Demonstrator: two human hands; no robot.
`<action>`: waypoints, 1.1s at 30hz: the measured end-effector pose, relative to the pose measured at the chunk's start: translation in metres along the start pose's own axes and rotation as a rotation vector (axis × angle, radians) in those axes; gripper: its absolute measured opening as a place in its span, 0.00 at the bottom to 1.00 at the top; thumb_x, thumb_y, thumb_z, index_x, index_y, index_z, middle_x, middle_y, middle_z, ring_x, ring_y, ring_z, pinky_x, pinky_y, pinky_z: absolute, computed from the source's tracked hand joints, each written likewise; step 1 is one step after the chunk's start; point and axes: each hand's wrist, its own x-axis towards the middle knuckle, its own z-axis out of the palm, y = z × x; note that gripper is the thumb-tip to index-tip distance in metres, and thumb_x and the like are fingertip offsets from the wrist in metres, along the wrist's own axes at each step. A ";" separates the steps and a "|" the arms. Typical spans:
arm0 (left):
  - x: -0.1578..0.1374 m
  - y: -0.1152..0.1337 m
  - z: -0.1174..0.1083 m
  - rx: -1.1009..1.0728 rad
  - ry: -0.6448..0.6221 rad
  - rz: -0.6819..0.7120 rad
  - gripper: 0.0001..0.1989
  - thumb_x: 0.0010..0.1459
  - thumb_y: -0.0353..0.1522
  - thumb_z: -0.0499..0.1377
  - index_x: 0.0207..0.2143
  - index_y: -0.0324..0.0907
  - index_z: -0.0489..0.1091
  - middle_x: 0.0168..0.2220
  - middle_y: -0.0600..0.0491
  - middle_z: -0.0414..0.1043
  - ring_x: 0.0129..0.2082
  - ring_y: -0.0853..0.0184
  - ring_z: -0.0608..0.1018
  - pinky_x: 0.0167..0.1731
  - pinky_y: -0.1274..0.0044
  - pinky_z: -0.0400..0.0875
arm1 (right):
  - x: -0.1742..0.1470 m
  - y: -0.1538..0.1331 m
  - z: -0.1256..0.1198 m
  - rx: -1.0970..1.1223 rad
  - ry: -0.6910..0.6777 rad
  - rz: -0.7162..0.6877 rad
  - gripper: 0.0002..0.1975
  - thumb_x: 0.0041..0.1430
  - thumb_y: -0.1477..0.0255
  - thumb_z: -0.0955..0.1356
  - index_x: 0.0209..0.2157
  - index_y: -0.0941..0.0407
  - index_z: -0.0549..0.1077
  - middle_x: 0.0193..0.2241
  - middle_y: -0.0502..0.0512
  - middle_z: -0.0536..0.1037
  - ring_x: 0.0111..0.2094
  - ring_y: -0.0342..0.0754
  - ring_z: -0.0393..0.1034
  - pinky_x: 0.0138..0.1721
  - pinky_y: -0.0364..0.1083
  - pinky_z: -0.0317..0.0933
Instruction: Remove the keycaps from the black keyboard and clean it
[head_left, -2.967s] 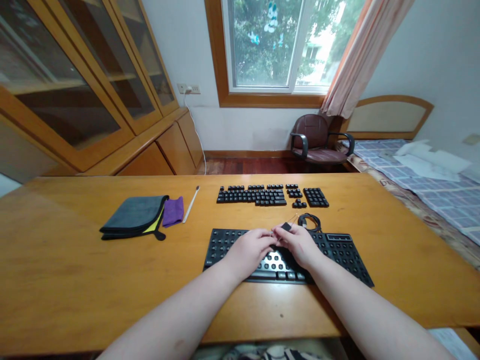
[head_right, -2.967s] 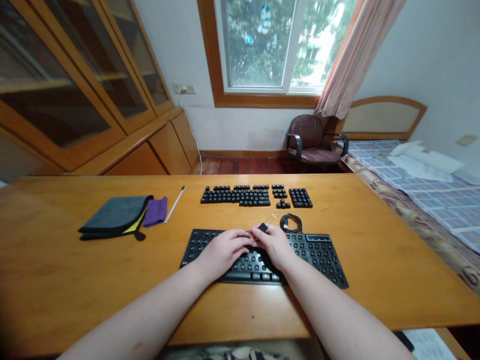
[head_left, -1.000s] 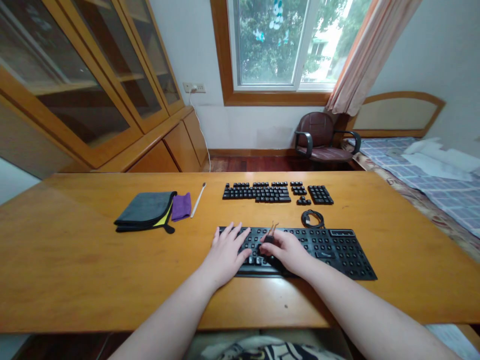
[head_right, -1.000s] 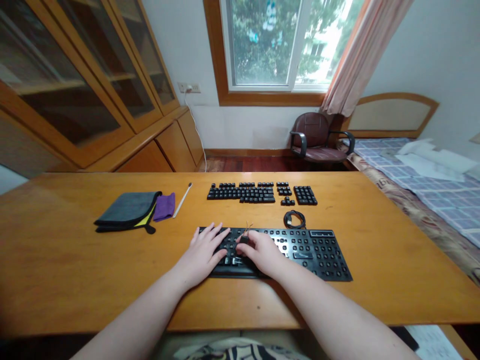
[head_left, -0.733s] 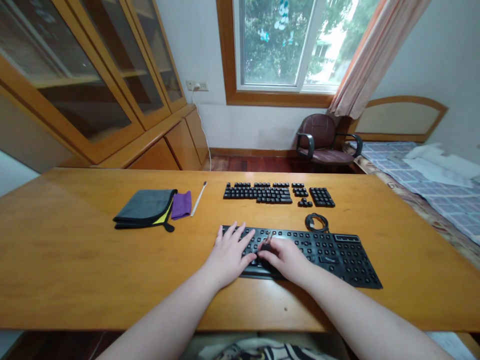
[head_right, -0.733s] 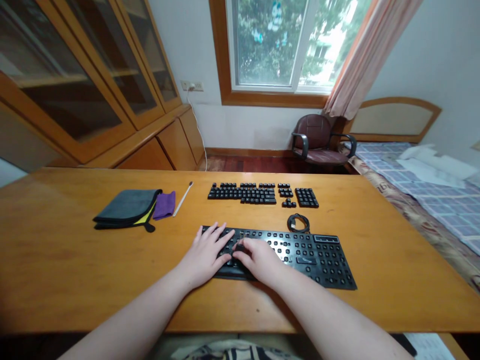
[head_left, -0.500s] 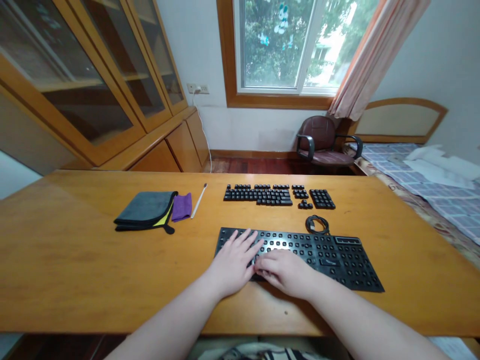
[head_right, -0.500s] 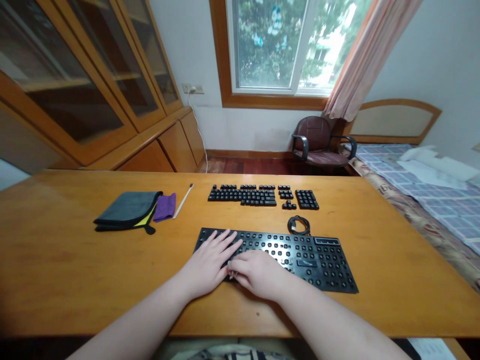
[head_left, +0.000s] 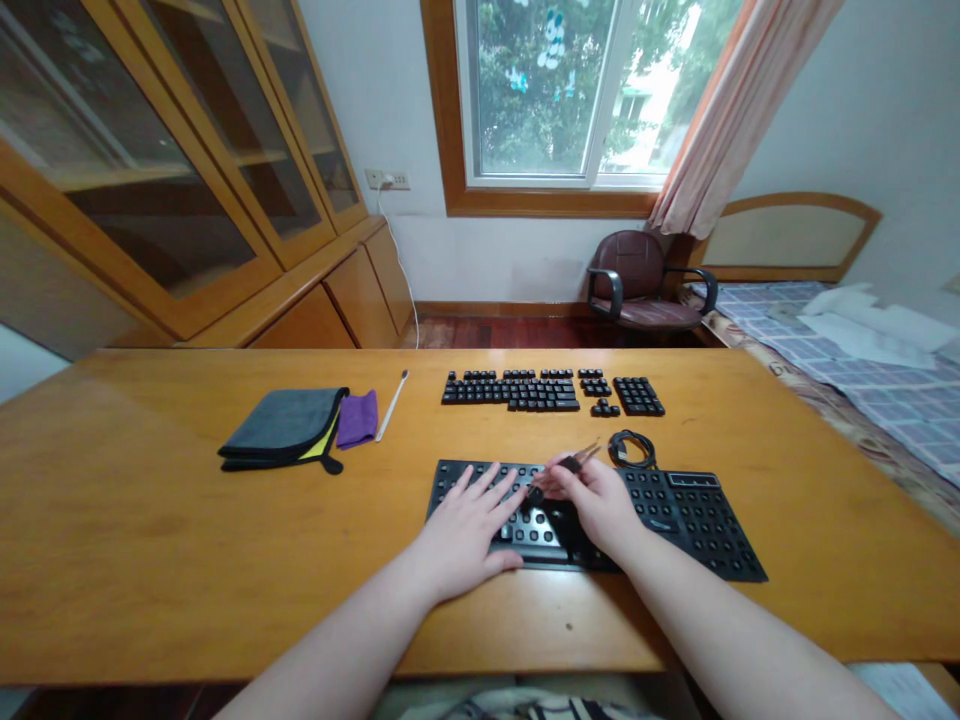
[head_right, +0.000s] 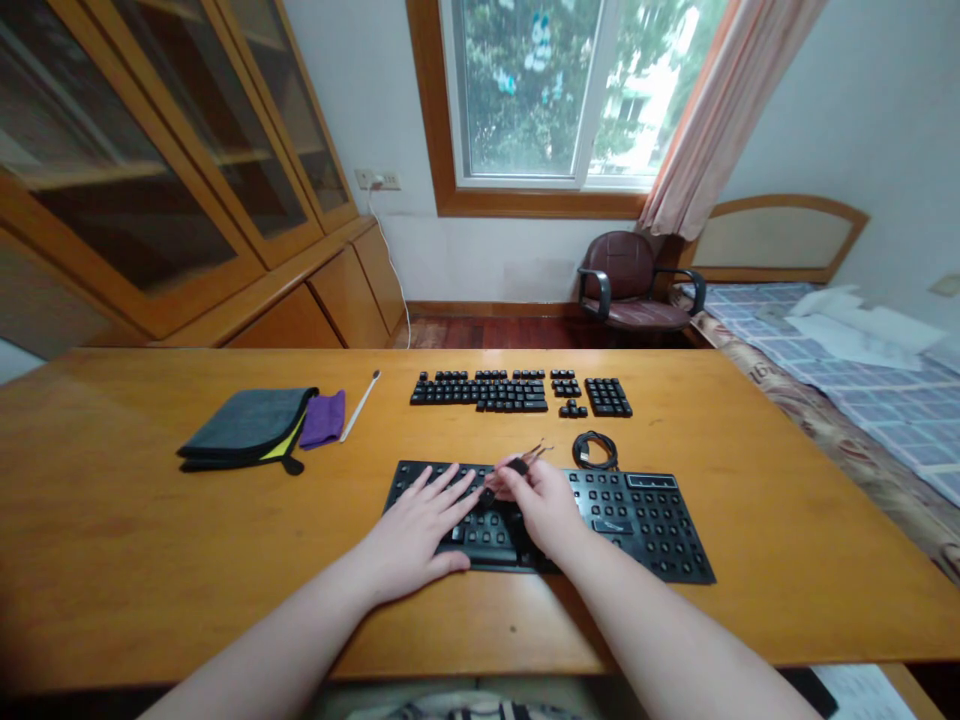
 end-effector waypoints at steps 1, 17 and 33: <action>0.000 0.001 -0.003 -0.024 -0.005 -0.011 0.39 0.51 0.48 0.58 0.62 0.50 0.48 0.65 0.49 0.45 0.65 0.55 0.47 0.60 0.55 0.40 | 0.003 0.000 -0.001 0.086 0.061 0.041 0.18 0.47 0.56 0.71 0.33 0.56 0.70 0.28 0.54 0.79 0.31 0.49 0.75 0.35 0.49 0.70; 0.052 0.021 0.007 -0.772 0.453 -0.259 0.14 0.53 0.26 0.59 0.44 0.43 0.70 0.42 0.51 0.74 0.39 0.68 0.77 0.42 0.74 0.75 | 0.011 0.000 -0.006 0.331 0.113 0.109 0.19 0.43 0.62 0.74 0.34 0.58 0.71 0.27 0.53 0.78 0.32 0.46 0.76 0.35 0.44 0.71; 0.040 0.021 0.014 -0.112 0.520 0.014 0.16 0.62 0.30 0.49 0.50 0.46 0.68 0.46 0.50 0.72 0.45 0.66 0.73 0.47 0.72 0.71 | 0.007 -0.002 -0.001 0.356 0.174 0.125 0.19 0.42 0.60 0.74 0.31 0.58 0.71 0.28 0.54 0.78 0.32 0.47 0.75 0.36 0.47 0.70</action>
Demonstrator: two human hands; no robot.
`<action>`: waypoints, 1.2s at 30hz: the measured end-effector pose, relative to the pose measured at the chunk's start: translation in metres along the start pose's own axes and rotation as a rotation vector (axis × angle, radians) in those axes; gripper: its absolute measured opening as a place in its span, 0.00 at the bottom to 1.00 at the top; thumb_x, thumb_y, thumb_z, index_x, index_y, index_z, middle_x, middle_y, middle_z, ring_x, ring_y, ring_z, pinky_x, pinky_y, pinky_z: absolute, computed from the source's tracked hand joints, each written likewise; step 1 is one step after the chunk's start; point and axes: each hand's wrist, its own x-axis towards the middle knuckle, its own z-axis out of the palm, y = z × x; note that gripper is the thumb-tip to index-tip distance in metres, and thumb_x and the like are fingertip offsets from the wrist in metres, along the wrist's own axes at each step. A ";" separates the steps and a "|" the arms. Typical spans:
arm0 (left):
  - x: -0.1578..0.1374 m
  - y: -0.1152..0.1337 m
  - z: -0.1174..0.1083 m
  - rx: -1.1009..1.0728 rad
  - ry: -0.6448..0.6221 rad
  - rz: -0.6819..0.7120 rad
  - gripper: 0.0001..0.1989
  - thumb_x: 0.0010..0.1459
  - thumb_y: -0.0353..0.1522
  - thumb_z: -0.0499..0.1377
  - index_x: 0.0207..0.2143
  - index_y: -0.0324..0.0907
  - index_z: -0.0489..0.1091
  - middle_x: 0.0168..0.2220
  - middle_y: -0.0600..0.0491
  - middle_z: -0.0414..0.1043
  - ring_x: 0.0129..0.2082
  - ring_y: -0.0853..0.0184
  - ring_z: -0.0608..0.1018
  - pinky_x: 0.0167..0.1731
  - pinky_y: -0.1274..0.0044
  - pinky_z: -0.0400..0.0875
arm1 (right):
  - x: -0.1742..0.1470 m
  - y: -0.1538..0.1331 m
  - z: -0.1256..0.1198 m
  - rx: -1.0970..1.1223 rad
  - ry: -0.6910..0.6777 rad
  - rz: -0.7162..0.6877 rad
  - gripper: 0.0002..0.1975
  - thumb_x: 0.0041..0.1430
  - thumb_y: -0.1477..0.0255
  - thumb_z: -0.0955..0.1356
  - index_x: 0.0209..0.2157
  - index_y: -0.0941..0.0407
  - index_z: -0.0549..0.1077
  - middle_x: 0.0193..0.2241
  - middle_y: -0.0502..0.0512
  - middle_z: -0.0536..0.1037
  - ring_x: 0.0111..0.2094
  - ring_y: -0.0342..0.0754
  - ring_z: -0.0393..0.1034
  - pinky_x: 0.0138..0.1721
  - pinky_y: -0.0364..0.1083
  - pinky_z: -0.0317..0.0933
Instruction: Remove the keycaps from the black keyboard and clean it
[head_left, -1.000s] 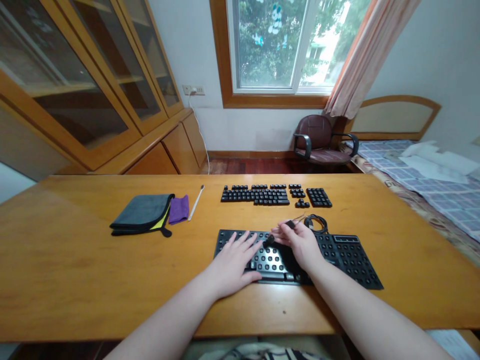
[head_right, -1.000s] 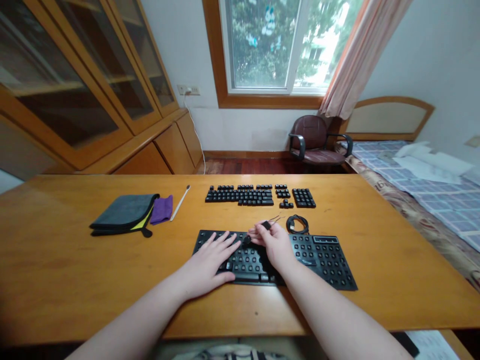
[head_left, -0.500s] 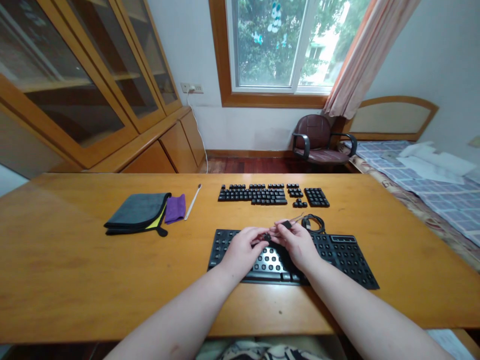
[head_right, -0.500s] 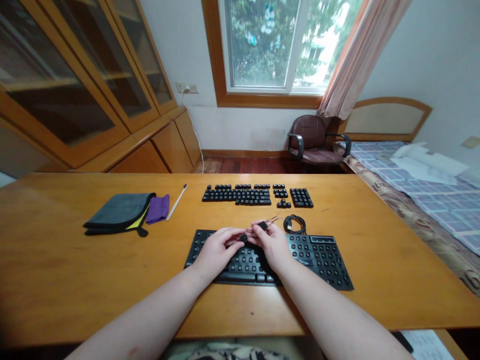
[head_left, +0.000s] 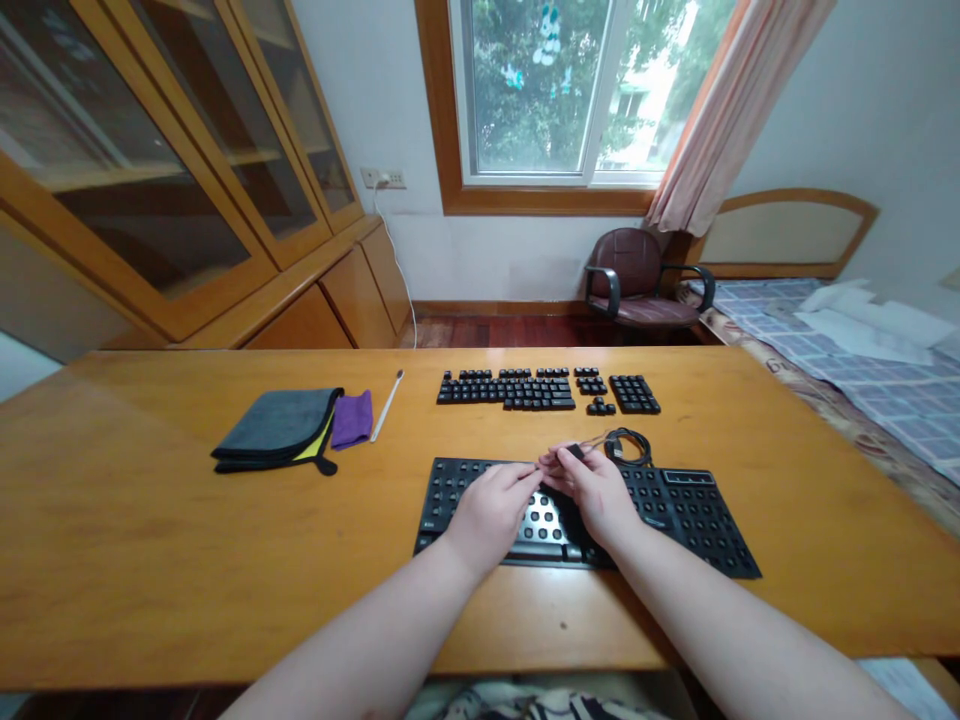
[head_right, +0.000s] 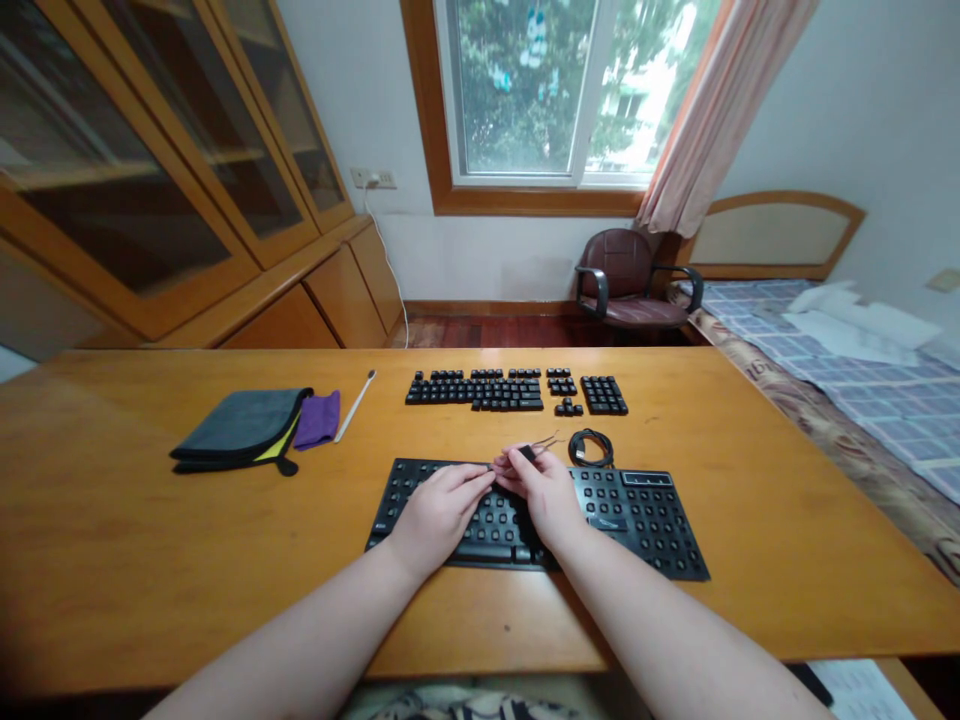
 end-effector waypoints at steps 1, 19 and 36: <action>0.000 0.000 0.000 -0.005 -0.008 -0.002 0.16 0.62 0.30 0.49 0.50 0.46 0.69 0.45 0.50 0.73 0.45 0.66 0.73 0.46 0.72 0.71 | 0.000 0.000 0.000 -0.018 -0.002 0.010 0.19 0.42 0.60 0.74 0.32 0.58 0.71 0.28 0.54 0.78 0.31 0.47 0.75 0.35 0.47 0.70; 0.006 0.009 -0.009 0.013 -0.166 -0.060 0.12 0.61 0.31 0.52 0.46 0.47 0.70 0.40 0.52 0.71 0.39 0.66 0.72 0.41 0.75 0.68 | 0.004 -0.004 -0.004 -0.101 -0.049 0.061 0.20 0.39 0.62 0.76 0.32 0.59 0.73 0.23 0.50 0.76 0.25 0.41 0.72 0.29 0.41 0.69; 0.105 -0.079 -0.001 0.223 -0.141 -0.553 0.10 0.53 0.31 0.59 0.39 0.44 0.71 0.40 0.49 0.74 0.40 0.62 0.75 0.40 0.74 0.67 | 0.007 -0.005 -0.007 -0.075 0.001 -0.050 0.20 0.41 0.61 0.75 0.33 0.61 0.73 0.23 0.54 0.77 0.29 0.47 0.75 0.31 0.44 0.71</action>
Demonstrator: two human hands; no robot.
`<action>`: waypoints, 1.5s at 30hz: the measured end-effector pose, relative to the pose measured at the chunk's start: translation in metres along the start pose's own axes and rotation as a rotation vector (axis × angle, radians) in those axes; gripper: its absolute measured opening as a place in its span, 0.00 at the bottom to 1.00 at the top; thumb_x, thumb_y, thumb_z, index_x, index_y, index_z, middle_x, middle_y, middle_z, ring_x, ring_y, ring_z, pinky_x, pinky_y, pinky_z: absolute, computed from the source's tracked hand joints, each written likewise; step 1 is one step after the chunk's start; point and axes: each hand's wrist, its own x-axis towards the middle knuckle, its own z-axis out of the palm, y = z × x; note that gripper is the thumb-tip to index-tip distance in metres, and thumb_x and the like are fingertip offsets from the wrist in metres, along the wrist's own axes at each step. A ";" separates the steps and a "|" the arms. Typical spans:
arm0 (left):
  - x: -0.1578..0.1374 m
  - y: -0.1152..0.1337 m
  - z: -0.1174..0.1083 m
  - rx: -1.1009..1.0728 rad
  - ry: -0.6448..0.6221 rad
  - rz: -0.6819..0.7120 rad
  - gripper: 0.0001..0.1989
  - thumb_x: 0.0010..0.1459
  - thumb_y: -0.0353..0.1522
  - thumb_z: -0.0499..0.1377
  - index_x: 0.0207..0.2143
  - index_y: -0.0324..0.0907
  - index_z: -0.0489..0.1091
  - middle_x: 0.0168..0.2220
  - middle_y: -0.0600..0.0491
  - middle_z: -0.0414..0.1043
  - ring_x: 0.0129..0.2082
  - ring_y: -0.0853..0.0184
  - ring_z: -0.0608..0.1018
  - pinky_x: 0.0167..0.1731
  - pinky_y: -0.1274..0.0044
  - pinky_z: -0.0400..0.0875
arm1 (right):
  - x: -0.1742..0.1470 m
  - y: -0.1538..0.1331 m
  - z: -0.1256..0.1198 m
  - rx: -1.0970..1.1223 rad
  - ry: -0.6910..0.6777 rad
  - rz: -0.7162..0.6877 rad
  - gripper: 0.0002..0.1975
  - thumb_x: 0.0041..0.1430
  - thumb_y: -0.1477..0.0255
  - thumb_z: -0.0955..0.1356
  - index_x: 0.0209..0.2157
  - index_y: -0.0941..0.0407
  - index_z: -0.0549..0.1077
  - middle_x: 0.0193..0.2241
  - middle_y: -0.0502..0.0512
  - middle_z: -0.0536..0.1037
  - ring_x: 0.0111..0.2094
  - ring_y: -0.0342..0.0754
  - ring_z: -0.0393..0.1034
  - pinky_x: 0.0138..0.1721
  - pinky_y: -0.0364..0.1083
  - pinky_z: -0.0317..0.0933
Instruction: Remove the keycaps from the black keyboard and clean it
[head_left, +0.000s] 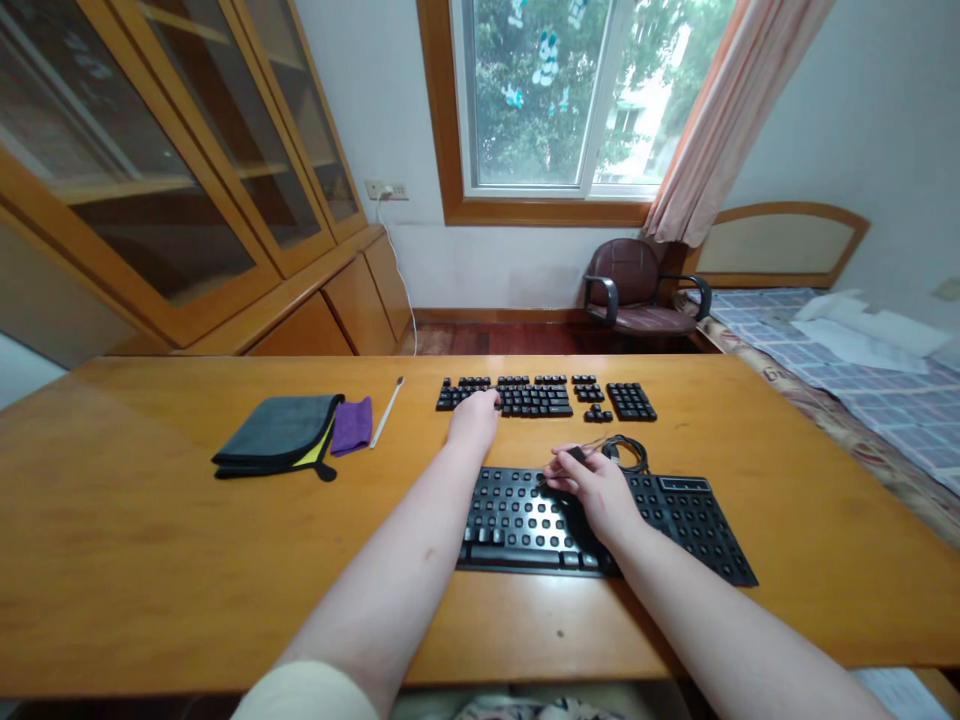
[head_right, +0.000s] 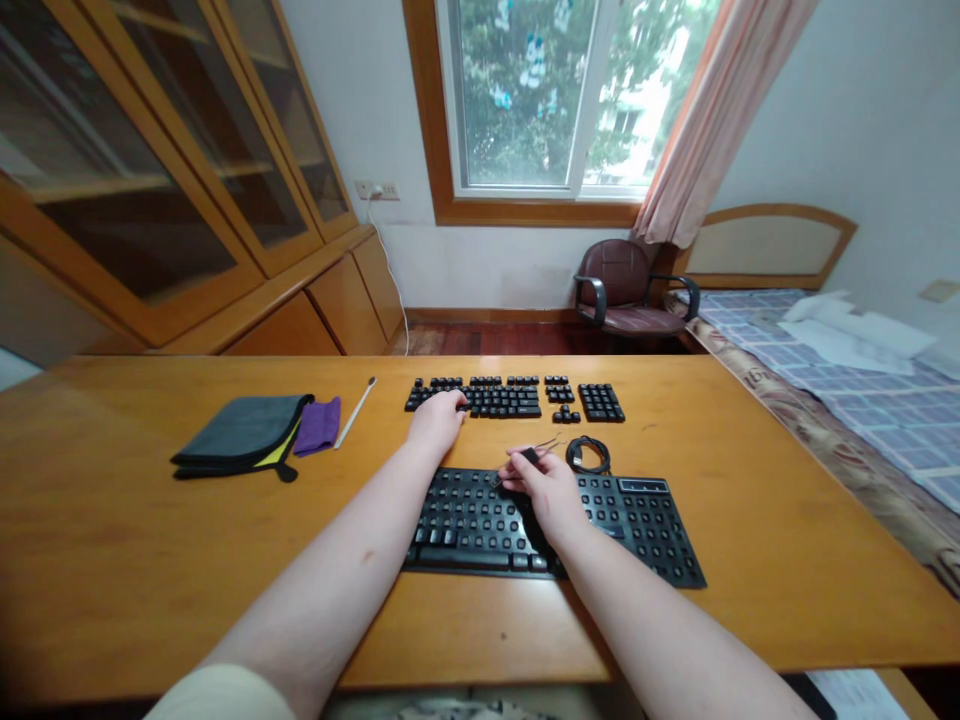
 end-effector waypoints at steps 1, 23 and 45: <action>-0.002 -0.002 0.005 -0.001 -0.001 -0.003 0.10 0.54 0.31 0.59 0.40 0.45 0.71 0.40 0.49 0.73 0.40 0.62 0.75 0.41 0.74 0.67 | 0.000 -0.001 0.000 -0.003 0.000 -0.007 0.20 0.41 0.61 0.75 0.33 0.61 0.73 0.23 0.54 0.77 0.29 0.47 0.75 0.31 0.44 0.70; 0.005 -0.013 0.029 -0.006 -0.034 -0.025 0.09 0.54 0.30 0.58 0.39 0.45 0.69 0.39 0.49 0.71 0.39 0.63 0.74 0.38 0.75 0.66 | 0.000 0.001 -0.001 -0.028 -0.017 -0.034 0.20 0.41 0.60 0.75 0.32 0.60 0.74 0.24 0.54 0.76 0.28 0.46 0.73 0.31 0.45 0.69; -0.007 0.008 -0.011 -0.018 0.035 0.006 0.12 0.58 0.33 0.55 0.45 0.44 0.67 0.45 0.47 0.70 0.45 0.62 0.73 0.45 0.75 0.65 | 0.000 0.005 -0.003 -0.160 -0.109 -0.025 0.20 0.44 0.60 0.73 0.36 0.59 0.73 0.23 0.52 0.76 0.27 0.46 0.73 0.30 0.45 0.68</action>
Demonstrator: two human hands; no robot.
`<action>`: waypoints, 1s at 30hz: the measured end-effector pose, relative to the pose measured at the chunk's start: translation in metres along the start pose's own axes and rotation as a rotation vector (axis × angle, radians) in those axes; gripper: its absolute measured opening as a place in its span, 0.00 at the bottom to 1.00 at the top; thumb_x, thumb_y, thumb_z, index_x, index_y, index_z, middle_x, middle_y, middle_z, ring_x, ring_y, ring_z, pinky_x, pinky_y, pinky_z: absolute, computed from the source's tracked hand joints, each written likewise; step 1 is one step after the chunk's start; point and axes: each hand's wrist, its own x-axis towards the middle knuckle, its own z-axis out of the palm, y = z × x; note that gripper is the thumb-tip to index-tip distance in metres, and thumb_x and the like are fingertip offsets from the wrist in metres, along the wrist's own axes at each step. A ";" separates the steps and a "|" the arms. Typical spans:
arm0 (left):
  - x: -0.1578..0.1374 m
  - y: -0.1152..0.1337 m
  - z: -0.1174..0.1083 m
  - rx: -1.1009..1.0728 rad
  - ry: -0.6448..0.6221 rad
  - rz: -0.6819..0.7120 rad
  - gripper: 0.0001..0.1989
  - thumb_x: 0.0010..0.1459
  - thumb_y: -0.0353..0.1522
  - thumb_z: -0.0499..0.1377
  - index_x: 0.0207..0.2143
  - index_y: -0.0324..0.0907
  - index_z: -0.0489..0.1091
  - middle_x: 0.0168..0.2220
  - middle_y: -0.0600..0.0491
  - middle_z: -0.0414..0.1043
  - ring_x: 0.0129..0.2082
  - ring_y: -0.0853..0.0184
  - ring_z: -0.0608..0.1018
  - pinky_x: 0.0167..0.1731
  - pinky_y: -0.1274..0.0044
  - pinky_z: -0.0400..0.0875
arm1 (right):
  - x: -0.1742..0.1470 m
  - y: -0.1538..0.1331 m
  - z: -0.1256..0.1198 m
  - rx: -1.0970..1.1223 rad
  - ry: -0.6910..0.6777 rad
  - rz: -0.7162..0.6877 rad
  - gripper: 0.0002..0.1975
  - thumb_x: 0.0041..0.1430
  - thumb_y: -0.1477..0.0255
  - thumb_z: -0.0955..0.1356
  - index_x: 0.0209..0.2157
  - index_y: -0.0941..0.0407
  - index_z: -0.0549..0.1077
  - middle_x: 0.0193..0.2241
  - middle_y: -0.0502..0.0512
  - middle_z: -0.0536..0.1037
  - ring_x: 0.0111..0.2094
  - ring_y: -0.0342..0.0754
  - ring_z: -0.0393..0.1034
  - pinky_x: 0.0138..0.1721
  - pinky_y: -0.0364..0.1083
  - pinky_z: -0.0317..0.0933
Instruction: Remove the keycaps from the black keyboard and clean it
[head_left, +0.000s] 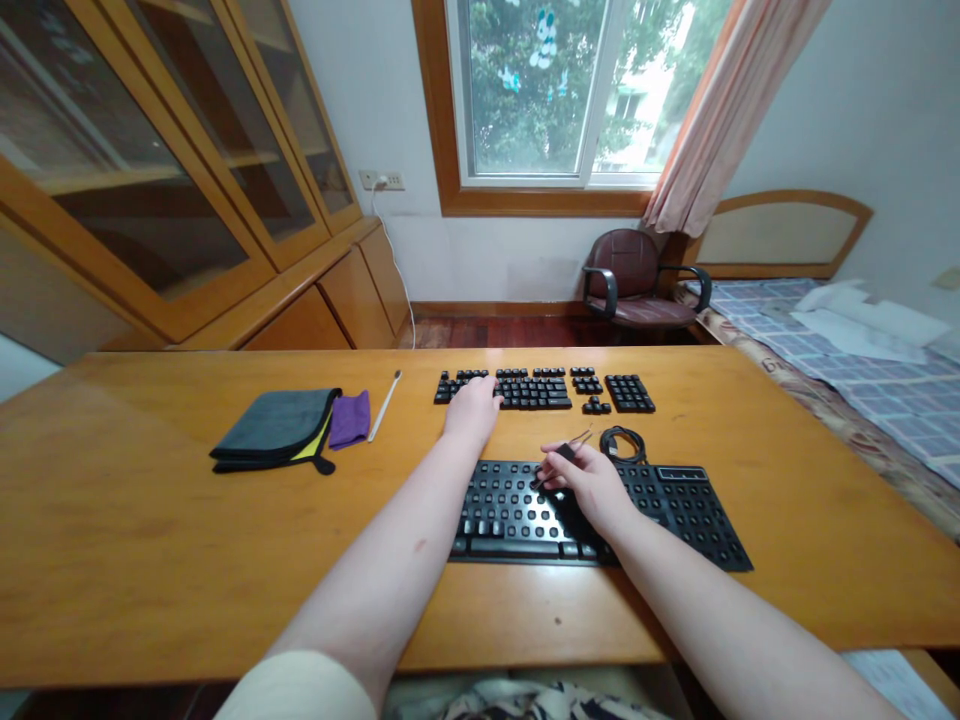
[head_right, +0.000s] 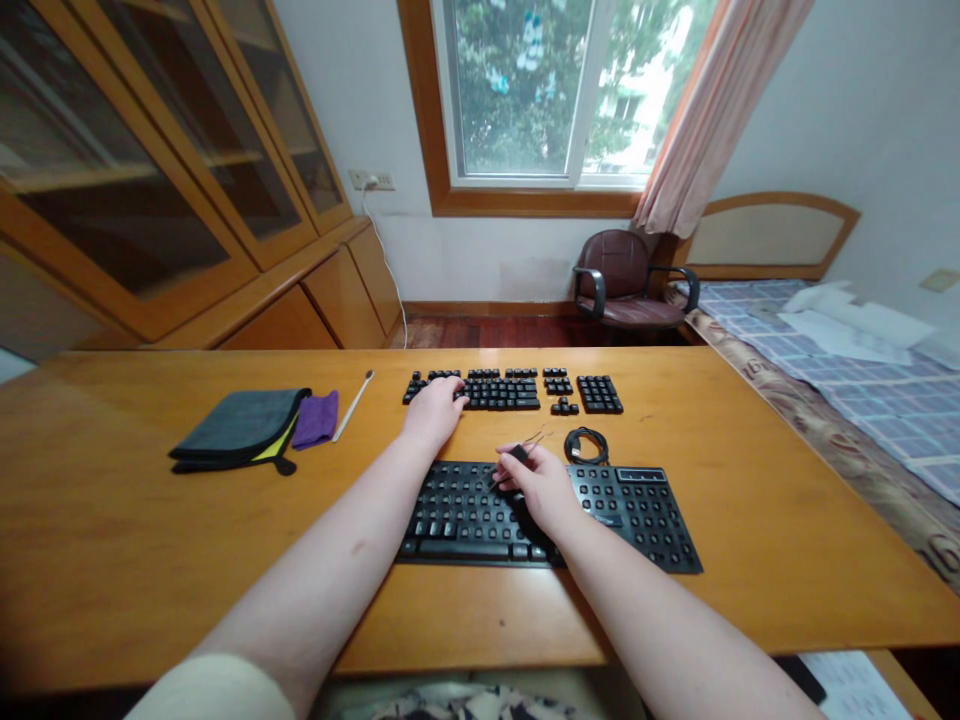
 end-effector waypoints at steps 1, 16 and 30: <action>-0.003 0.004 -0.011 0.002 0.015 0.030 0.12 0.60 0.34 0.53 0.46 0.43 0.67 0.46 0.47 0.70 0.46 0.62 0.72 0.46 0.74 0.64 | -0.001 0.001 0.000 -0.030 -0.026 -0.007 0.20 0.44 0.61 0.73 0.37 0.59 0.72 0.23 0.52 0.76 0.26 0.46 0.73 0.30 0.45 0.68; -0.142 -0.042 -0.022 0.085 -0.451 0.208 0.52 0.39 0.53 0.62 0.63 0.49 0.44 0.66 0.43 0.34 0.65 0.50 0.40 0.59 0.53 0.39 | -0.013 0.010 0.026 -0.668 -0.314 -0.250 0.07 0.52 0.69 0.69 0.34 0.54 0.75 0.28 0.51 0.78 0.29 0.46 0.72 0.33 0.44 0.64; -0.143 -0.022 -0.007 0.127 -0.306 0.325 0.39 0.49 0.53 0.55 0.62 0.52 0.51 0.65 0.45 0.43 0.64 0.48 0.45 0.59 0.52 0.37 | -0.031 0.001 0.022 -1.098 -0.646 -0.761 0.09 0.61 0.72 0.61 0.37 0.55 0.73 0.30 0.57 0.78 0.32 0.46 0.71 0.36 0.44 0.61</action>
